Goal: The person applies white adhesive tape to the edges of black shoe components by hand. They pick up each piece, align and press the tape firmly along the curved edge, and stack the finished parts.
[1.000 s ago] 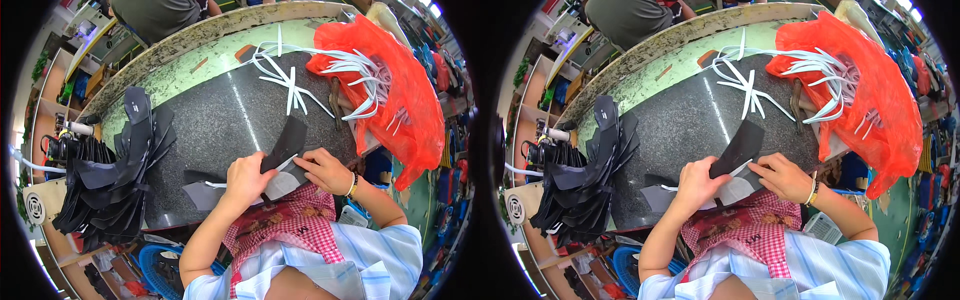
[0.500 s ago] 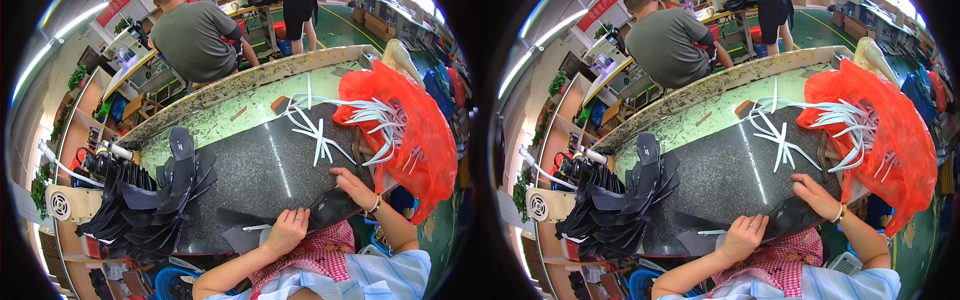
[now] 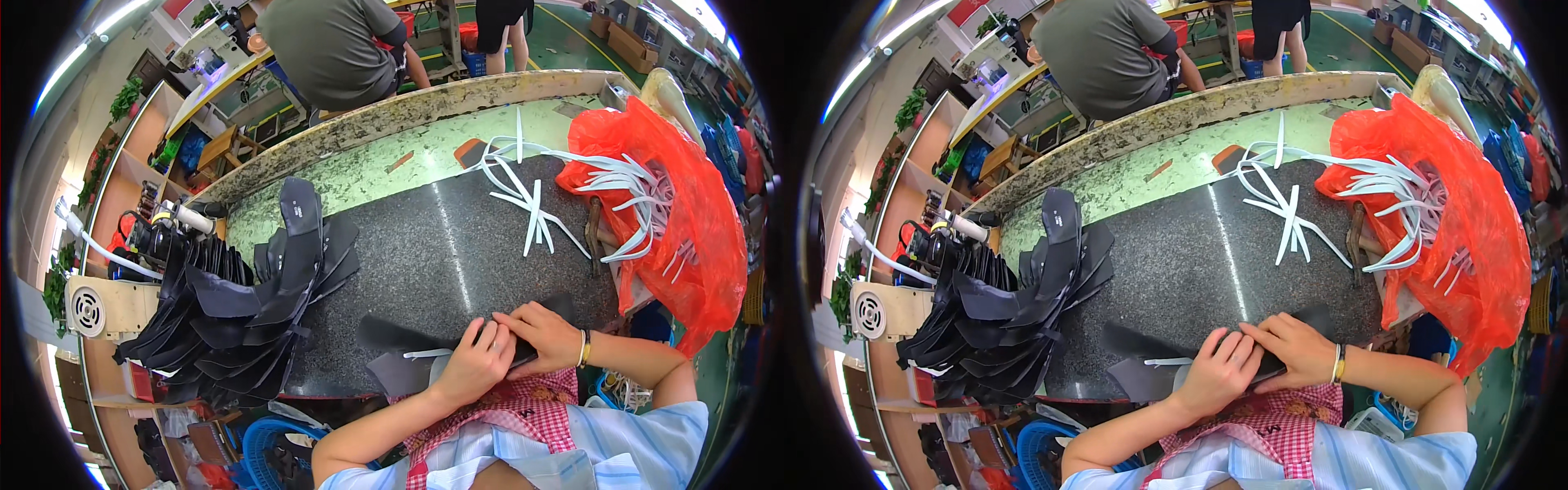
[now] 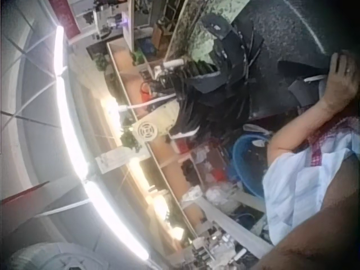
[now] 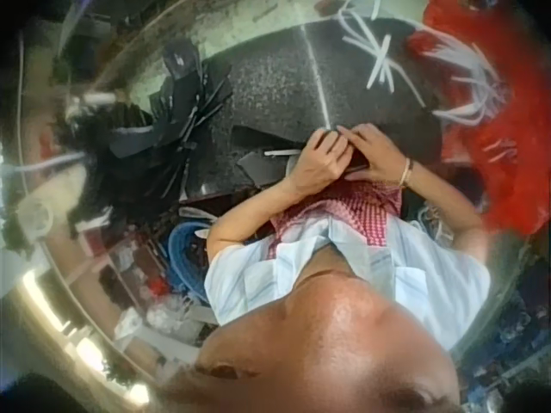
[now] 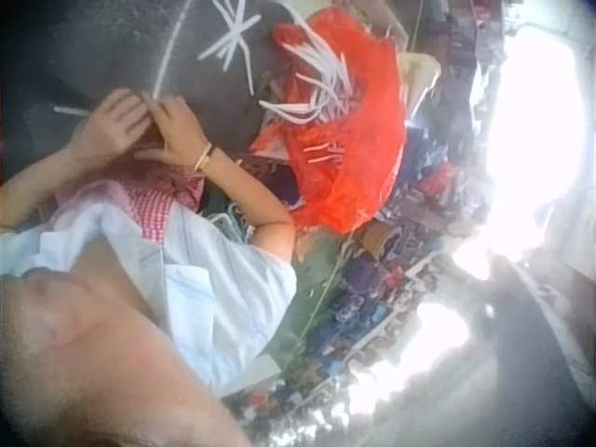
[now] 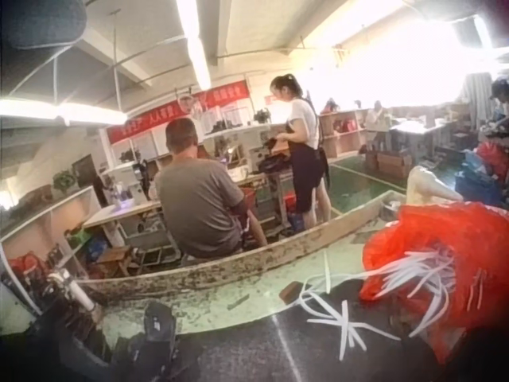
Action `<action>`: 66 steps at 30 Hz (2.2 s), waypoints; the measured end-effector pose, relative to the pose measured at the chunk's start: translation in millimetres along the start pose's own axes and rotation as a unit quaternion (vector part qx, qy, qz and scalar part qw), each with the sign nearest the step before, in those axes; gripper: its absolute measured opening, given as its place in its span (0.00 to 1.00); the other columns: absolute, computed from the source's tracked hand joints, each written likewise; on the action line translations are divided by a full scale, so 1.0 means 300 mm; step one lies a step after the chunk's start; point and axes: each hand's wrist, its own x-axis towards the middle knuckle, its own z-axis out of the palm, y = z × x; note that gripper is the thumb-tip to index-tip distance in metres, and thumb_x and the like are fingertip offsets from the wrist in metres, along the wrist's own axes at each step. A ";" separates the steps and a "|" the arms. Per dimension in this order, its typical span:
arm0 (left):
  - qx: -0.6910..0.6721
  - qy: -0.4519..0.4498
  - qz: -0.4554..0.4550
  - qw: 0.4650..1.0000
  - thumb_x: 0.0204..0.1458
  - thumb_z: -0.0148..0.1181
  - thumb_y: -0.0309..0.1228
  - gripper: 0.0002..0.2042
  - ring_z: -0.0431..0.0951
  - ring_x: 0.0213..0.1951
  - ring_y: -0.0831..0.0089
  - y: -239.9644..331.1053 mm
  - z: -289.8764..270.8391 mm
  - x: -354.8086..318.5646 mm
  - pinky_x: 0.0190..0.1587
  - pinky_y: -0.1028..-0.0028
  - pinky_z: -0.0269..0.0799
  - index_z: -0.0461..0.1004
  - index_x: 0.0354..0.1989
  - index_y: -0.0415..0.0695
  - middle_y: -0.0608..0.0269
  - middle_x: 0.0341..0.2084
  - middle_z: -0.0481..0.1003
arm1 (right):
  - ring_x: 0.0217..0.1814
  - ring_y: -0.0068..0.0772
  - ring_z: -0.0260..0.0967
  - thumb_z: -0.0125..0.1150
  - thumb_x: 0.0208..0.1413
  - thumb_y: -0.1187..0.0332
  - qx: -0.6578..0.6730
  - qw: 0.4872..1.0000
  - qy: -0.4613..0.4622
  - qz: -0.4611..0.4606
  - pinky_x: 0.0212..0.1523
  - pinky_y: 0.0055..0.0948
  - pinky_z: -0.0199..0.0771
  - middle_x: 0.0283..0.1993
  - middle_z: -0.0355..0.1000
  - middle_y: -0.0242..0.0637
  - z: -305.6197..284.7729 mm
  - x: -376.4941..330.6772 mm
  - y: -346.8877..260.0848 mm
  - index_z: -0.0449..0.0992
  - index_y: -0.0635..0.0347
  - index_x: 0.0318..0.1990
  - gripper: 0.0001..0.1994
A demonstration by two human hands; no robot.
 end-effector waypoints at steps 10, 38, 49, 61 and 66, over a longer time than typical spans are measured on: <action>-0.005 -0.040 -0.074 0.996 0.43 0.61 0.33 0.22 0.75 0.48 0.60 -0.046 -0.035 -0.287 0.55 0.59 0.69 0.75 0.48 0.37 0.55 0.46 0.75 | 0.50 0.46 0.67 0.63 0.53 0.67 -0.035 0.999 0.018 0.001 0.49 0.38 0.71 0.48 0.68 0.43 0.125 0.056 -0.111 0.74 0.64 0.55 0.22; -0.100 -0.009 -0.304 0.947 0.38 0.73 0.34 0.26 0.74 0.45 0.48 -0.022 -0.038 -0.381 0.51 0.58 0.71 0.76 0.47 0.36 0.48 0.41 0.75 | 0.43 0.40 0.74 0.61 0.49 0.72 -0.056 0.989 0.116 -0.078 0.47 0.34 0.75 0.51 0.76 0.46 0.286 0.163 -0.196 0.75 0.67 0.50 0.19; -0.632 0.063 -0.609 0.474 0.52 0.68 0.27 0.08 0.80 0.30 0.76 -0.321 -0.054 -0.386 0.33 0.75 0.76 0.75 0.35 0.40 0.64 0.28 0.79 | 0.46 0.40 0.71 0.59 0.47 0.67 -0.175 0.974 0.064 -0.127 0.49 0.34 0.73 0.55 0.72 0.51 0.310 0.161 -0.208 0.74 0.70 0.51 0.22; -0.630 0.034 -0.607 0.484 0.51 0.66 0.21 0.10 0.76 0.27 0.82 -0.341 -0.079 -0.356 0.32 0.79 0.73 0.69 0.27 0.47 0.67 0.25 0.76 | 0.52 0.42 0.67 0.54 0.50 0.67 -0.219 0.970 0.030 -0.099 0.52 0.35 0.68 0.59 0.68 0.52 0.280 0.187 -0.228 0.75 0.71 0.50 0.21; -0.642 0.081 -0.586 0.487 0.50 0.65 0.18 0.15 0.72 0.26 0.85 -0.293 -0.073 -0.369 0.31 0.81 0.70 0.64 0.24 0.48 0.70 0.23 0.74 | 0.53 0.43 0.65 0.71 0.39 0.62 -0.253 0.963 -0.006 -0.087 0.54 0.38 0.69 0.64 0.65 0.47 0.288 0.177 -0.225 0.72 0.68 0.54 0.32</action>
